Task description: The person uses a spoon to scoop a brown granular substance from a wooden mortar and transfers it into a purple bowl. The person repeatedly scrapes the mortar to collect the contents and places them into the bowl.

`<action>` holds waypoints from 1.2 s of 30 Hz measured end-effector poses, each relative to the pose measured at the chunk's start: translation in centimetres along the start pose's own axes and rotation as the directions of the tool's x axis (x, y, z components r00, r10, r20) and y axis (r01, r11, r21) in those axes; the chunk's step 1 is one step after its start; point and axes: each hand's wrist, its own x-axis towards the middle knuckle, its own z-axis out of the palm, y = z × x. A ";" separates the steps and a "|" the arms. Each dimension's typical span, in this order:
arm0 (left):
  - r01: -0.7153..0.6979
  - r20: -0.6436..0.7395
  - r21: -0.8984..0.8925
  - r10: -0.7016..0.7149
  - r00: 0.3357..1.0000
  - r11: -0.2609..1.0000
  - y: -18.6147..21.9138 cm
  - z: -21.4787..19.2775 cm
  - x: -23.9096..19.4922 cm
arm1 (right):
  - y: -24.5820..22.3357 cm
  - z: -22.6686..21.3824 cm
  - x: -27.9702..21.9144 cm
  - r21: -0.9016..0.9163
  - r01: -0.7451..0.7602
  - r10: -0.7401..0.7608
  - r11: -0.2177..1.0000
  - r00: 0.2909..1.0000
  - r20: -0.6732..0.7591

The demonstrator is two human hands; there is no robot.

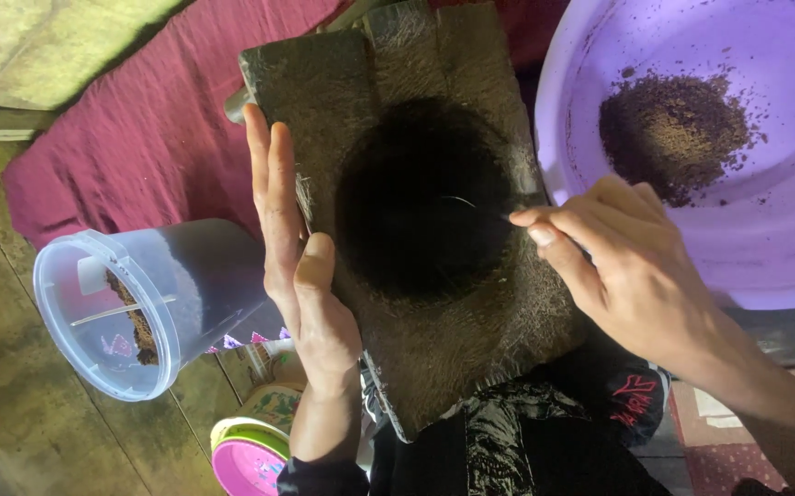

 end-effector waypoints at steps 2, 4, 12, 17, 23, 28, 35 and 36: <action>0.004 -0.004 -0.020 -0.004 1.000 1.000 0.2 0.0 0.1 | -0.6 -0.6 0.3 0.043 -0.047 0.046 0.998 0.999 0.024; 0.010 -0.005 -0.038 -0.010 1.000 0.999 0.3 0.1 0.1 | -1.0 -0.9 0.4 0.087 -0.097 0.093 0.992 0.994 0.051; -0.023 -0.018 -0.049 0.022 1.000 0.999 0.2 0.2 0.0 | -2.9 -1.4 0.8 0.263 -0.275 0.263 0.925 0.962 0.080; -0.026 -0.024 -0.014 0.026 0.999 1.000 0.1 0.2 0.0 | -2.4 0.0 1.0 0.277 -0.175 0.199 0.945 0.978 -0.059; -0.039 -0.019 0.019 0.040 0.999 0.999 0.0 0.3 -0.1 | -3.1 1.2 -0.2 0.156 -0.115 0.123 0.981 0.992 -0.040; 0.017 0.079 0.094 -0.025 0.997 0.995 0.8 -0.3 -1.0 | -5.3 0.5 0.2 0.305 -0.136 0.165 0.942 0.984 -0.070; -0.081 0.192 0.050 0.070 0.979 0.995 -3.3 -1.4 -6.0 | -5.3 1.0 -0.9 0.586 -0.262 0.304 0.767 0.952 0.029; -0.047 0.195 0.037 0.039 0.980 0.998 -3.6 -1.6 -6.7 | -4.9 1.4 -1.2 0.611 -0.231 0.287 0.757 0.958 0.007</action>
